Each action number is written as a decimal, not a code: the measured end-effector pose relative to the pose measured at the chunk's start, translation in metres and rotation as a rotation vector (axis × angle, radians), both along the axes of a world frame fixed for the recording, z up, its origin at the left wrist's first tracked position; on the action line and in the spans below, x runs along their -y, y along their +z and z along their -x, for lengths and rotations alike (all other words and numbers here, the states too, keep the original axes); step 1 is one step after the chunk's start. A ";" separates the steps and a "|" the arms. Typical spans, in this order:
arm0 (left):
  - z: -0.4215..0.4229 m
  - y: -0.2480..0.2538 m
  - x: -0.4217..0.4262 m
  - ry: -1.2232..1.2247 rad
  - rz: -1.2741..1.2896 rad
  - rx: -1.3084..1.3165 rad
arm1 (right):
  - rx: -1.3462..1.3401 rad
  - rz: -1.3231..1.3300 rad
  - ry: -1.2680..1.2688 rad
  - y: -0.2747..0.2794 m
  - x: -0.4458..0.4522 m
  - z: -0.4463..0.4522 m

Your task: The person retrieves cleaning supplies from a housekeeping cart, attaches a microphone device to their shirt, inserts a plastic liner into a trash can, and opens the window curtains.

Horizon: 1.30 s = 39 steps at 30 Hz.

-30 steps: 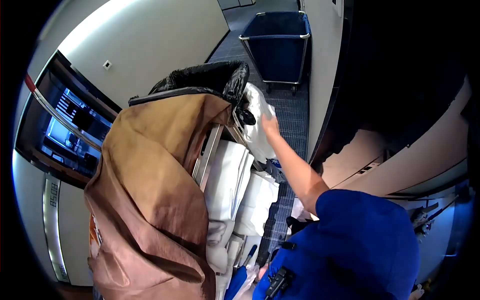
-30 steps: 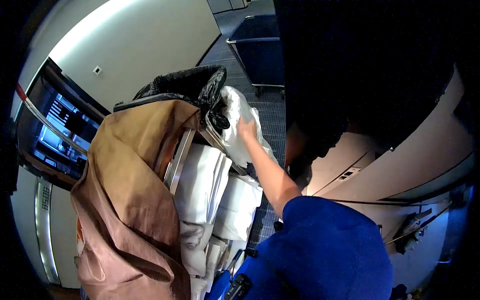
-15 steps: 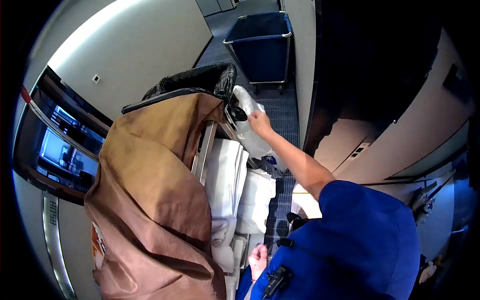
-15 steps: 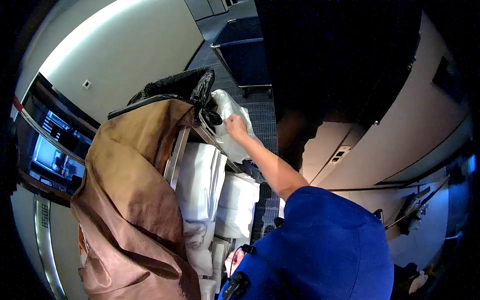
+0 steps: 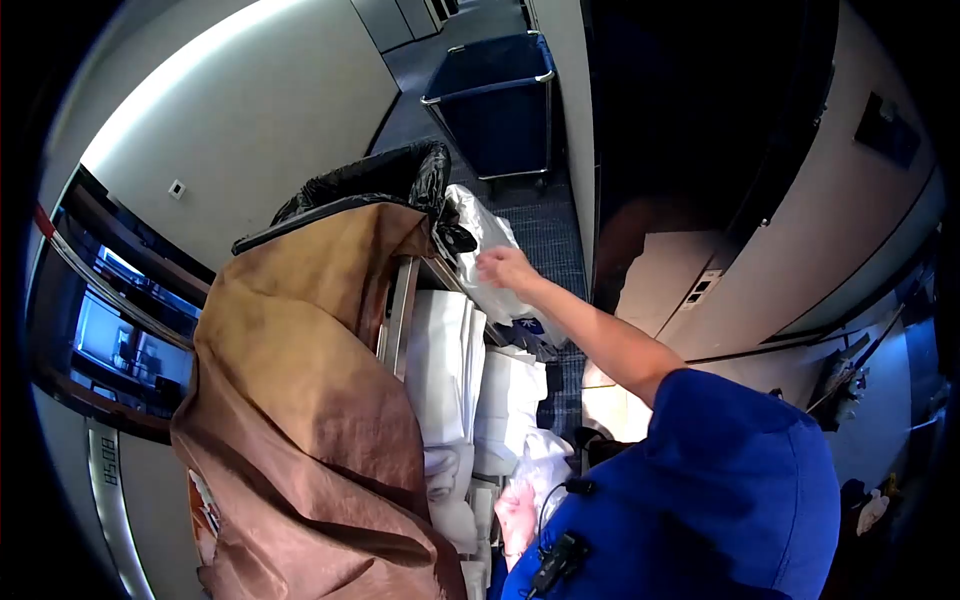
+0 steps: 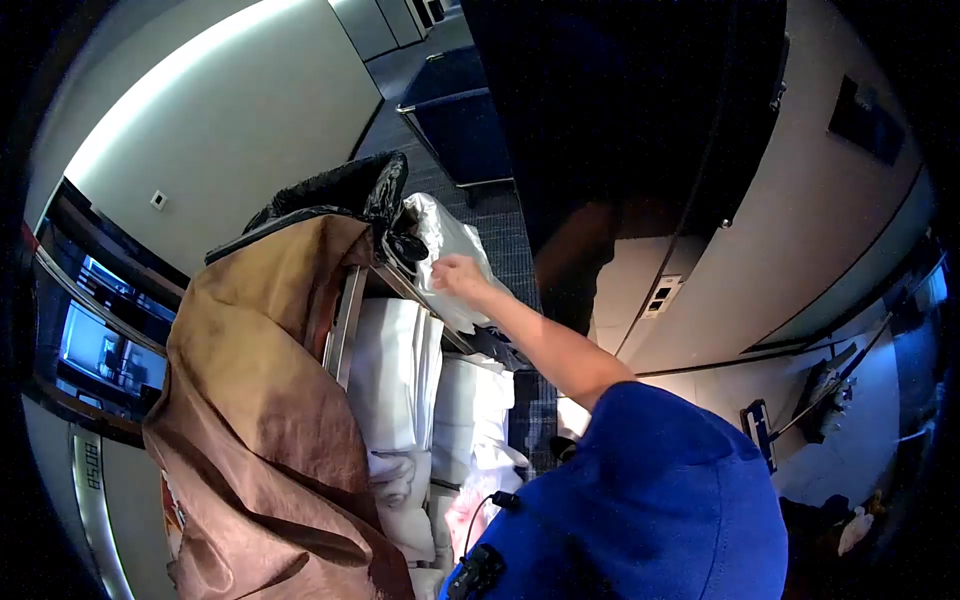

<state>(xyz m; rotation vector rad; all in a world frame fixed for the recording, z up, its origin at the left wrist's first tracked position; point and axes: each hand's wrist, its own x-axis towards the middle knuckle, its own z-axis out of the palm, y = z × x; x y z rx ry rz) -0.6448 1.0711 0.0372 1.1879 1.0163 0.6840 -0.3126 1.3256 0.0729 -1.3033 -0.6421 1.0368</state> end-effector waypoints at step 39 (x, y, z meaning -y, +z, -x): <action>-0.037 -0.018 -0.001 -1.113 -0.383 -0.093 | 0.247 0.155 0.469 -0.026 0.351 0.070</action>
